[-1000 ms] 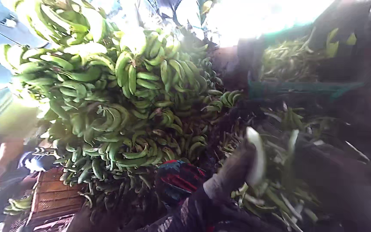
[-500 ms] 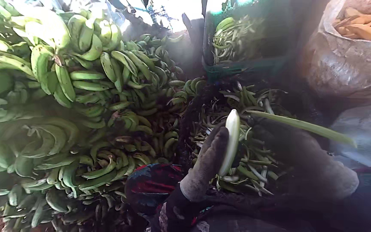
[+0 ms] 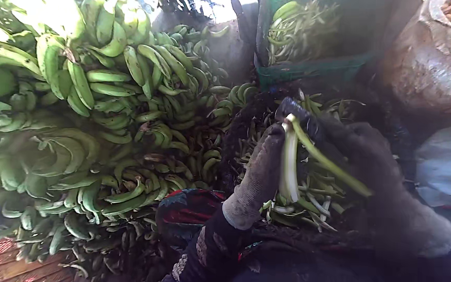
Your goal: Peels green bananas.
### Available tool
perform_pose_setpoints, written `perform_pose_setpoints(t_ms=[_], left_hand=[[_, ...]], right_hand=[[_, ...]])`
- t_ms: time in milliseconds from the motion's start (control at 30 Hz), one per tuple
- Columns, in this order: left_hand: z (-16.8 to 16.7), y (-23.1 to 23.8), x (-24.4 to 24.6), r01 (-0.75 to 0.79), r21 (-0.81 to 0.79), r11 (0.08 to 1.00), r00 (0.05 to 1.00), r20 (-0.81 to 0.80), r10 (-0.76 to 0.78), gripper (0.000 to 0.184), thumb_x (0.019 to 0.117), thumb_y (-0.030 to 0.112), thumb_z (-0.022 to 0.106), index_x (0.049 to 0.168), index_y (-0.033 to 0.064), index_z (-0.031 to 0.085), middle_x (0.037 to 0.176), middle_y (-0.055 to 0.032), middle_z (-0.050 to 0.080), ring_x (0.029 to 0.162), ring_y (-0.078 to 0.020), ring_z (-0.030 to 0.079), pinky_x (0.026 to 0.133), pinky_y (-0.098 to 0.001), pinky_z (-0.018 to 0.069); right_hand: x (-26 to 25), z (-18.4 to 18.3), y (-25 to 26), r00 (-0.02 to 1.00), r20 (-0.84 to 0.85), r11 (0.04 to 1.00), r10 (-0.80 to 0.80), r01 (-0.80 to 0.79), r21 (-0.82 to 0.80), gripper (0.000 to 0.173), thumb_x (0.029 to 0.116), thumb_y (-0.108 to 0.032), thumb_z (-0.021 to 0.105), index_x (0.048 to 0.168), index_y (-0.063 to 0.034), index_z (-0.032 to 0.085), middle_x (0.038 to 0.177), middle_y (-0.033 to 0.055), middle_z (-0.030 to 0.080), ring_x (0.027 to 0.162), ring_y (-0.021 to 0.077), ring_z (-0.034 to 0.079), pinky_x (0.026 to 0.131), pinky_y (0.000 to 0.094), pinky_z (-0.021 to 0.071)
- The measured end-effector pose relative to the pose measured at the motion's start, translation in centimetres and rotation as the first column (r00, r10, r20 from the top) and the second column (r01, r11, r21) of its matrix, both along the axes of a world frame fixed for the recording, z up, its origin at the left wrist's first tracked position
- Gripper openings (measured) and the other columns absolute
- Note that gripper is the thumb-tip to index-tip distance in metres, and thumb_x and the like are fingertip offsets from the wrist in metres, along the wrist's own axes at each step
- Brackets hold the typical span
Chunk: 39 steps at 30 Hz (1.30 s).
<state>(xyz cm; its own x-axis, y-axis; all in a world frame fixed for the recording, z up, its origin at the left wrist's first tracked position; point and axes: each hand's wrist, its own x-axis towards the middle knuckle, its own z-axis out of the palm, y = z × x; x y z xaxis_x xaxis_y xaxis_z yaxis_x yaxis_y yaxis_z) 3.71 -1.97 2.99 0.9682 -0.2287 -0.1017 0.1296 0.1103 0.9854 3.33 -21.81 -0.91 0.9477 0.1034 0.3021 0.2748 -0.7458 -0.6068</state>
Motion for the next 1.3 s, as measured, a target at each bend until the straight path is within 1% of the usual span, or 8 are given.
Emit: perform_pose_setpoints(t_ms=[100, 200, 433, 667, 867, 967, 1100, 1300], left_hand=[[0.0, 0.9, -0.1, -0.063, -0.282, 0.957, 0.984, -0.18, 0.012, 0.048, 0.1061, 0.043, 0.029, 0.121, 0.0086, 0.059, 0.086, -0.0042, 0.068, 0.073, -0.012, 0.068, 0.069, -0.0292, 0.0601], [0.4, 2.2, 0.3, -0.256, -0.136, 0.957, 0.937, -0.28, 0.211, 0.045, 0.1108, 0.037, 0.025, 0.11, 0.0102, 0.061, 0.082, -0.0041, 0.066, 0.071, -0.0114, 0.066, 0.065, -0.0285, 0.0586], [-2.1, 0.8, -0.6, -0.293, 0.252, 0.922, 0.943, 0.233, 0.236, 0.034, 0.1068, 0.008, 0.035, 0.127, -0.007, 0.058, 0.112, -0.0145, 0.066, 0.102, -0.0136, 0.064, 0.09, -0.0306, 0.0539], [-5.2, 2.4, -4.0, -0.173, 0.178, 0.969, 0.984, -0.01, 0.178, 0.051, 0.1091, 0.027, 0.026, 0.138, -0.0076, 0.05, 0.128, -0.0117, 0.062, 0.113, -0.0068, 0.061, 0.1, -0.0262, 0.0508], [0.0, -9.5, 6.8, -0.026, -0.179, 0.984, 0.999, 0.019, 0.03, 0.039, 0.1082, 0.03, 0.037, 0.136, 0.0052, 0.048, 0.102, -0.0041, 0.065, 0.086, -0.0092, 0.065, 0.075, -0.0302, 0.057], [5.8, -17.1, 11.9, 0.184, -0.405, 0.896, 0.981, 0.023, -0.191, 0.044, 0.1103, 0.032, 0.036, 0.148, 0.0092, 0.039, 0.124, -0.0116, 0.06, 0.106, -0.0206, 0.063, 0.092, -0.0427, 0.0546], [8.7, -18.3, 14.7, 0.198, -0.22, 0.955, 0.975, 0.144, -0.169, 0.049, 0.1093, 0.033, 0.043, 0.152, 0.0112, 0.036, 0.132, -0.0151, 0.056, 0.109, -0.0219, 0.061, 0.092, -0.0415, 0.0534], [2.2, -0.5, 17.8, -0.077, 0.422, 0.904, 0.991, 0.131, 0.024, 0.05, 0.109, 0.037, 0.041, 0.151, 0.0098, 0.039, 0.138, -0.0133, 0.056, 0.118, -0.0188, 0.06, 0.098, -0.0392, 0.0531]], right_hand=[[0.1, -0.6, -2.1, 0.931, -0.365, 0.994, 0.003, -0.043, -0.102, 0.043, 0.1074, -0.039, 0.046, 0.143, -0.0199, 0.06, 0.112, 0.0213, 0.071, 0.101, 0.0448, 0.068, 0.083, 0.0701, 0.0505], [-1.9, -1.8, -2.3, 0.979, -0.154, 0.991, 0.134, -0.13, 0.032, 0.045, 0.1044, -0.043, 0.045, 0.137, -0.0209, 0.067, 0.106, 0.0129, 0.073, 0.094, 0.0313, 0.07, 0.081, 0.0598, 0.0545], [-2.1, -1.1, 0.9, 0.988, 0.128, 0.984, 0.087, -0.105, 0.144, 0.038, 0.0987, -0.034, 0.06, 0.134, -0.025, 0.07, 0.103, 0.0145, 0.071, 0.092, 0.0306, 0.066, 0.078, 0.0567, 0.0508], [-2.4, 0.0, -2.3, 0.688, -0.721, 0.98, 0.079, -0.185, -0.069, 0.041, 0.1069, -0.038, 0.048, 0.139, -0.0189, 0.064, 0.127, 0.017, 0.069, 0.118, 0.0387, 0.066, 0.1, 0.0657, 0.0477], [-2.8, 0.2, -0.9, 0.56, -0.824, 0.926, 0.087, -0.35, -0.14, 0.047, 0.1071, -0.048, 0.04, 0.134, -0.0176, 0.064, 0.117, 0.0184, 0.07, 0.112, 0.0395, 0.066, 0.094, 0.0634, 0.0493], [-2.0, 0.9, -1.5, 0.614, -0.785, 0.948, 0.08, -0.291, -0.131, 0.045, 0.1077, -0.039, 0.043, 0.139, -0.0132, 0.062, 0.126, 0.0195, 0.067, 0.121, 0.0385, 0.062, 0.102, 0.0606, 0.0463], [-1.9, 1.0, -1.9, 0.656, -0.751, 0.958, 0.067, -0.254, -0.137, 0.047, 0.1075, -0.037, 0.044, 0.146, -0.015, 0.057, 0.13, 0.0186, 0.066, 0.123, 0.0364, 0.061, 0.105, 0.0568, 0.045], [-4.3, 0.3, -1.4, 0.744, -0.654, 0.979, 0.138, -0.204, -0.027, 0.038, 0.1047, -0.033, 0.052, 0.139, -0.0221, 0.065, 0.128, 0.0109, 0.07, 0.12, 0.0288, 0.066, 0.104, 0.0548, 0.0501]])
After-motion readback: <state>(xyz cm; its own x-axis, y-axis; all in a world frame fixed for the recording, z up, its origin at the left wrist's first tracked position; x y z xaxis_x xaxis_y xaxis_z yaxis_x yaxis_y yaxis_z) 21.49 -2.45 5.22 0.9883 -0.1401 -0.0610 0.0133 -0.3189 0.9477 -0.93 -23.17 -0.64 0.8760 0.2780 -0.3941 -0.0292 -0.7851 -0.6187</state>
